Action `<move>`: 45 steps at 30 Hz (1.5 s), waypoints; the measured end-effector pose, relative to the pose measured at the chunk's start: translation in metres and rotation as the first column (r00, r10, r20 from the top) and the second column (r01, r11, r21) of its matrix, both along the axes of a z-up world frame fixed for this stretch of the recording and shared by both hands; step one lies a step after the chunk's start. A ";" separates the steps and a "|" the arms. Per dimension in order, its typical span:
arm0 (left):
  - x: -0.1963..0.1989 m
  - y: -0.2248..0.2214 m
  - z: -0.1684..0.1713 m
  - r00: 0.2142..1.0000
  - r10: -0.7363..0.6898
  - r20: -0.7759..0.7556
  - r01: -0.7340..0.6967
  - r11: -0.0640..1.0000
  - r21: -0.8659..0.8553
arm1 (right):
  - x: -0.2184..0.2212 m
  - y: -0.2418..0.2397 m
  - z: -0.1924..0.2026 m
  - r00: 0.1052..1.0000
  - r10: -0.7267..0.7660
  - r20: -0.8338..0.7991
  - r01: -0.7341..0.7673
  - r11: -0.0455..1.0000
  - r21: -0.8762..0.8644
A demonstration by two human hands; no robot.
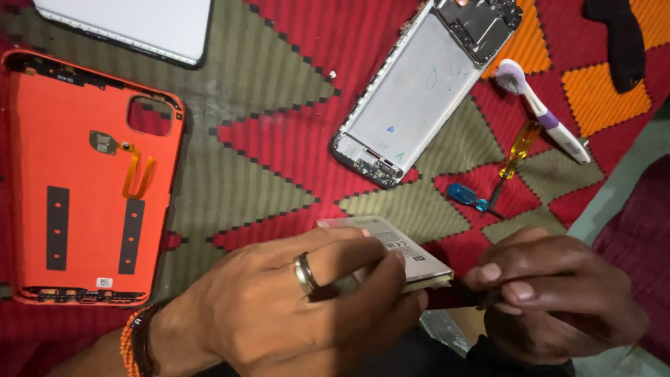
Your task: Disassembling a smartphone by removing the battery and inspecting the internal chassis using tools.
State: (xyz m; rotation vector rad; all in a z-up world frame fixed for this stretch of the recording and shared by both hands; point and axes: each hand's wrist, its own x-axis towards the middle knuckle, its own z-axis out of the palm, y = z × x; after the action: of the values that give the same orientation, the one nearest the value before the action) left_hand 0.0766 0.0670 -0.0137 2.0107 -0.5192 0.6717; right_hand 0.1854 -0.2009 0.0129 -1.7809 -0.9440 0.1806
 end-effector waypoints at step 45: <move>-0.009 0.007 0.012 0.989 -0.072 -0.127 0.063 0.995 -0.073 | -0.024 0.010 -0.011 0.861 0.016 0.508 0.073 0.985 -0.155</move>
State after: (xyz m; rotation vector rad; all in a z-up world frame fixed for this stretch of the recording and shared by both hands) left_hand 0.0678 0.0744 -0.0015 1.9485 -0.4787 0.5076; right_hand 0.1614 -0.1910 0.0021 -2.0461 -1.3048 -0.2546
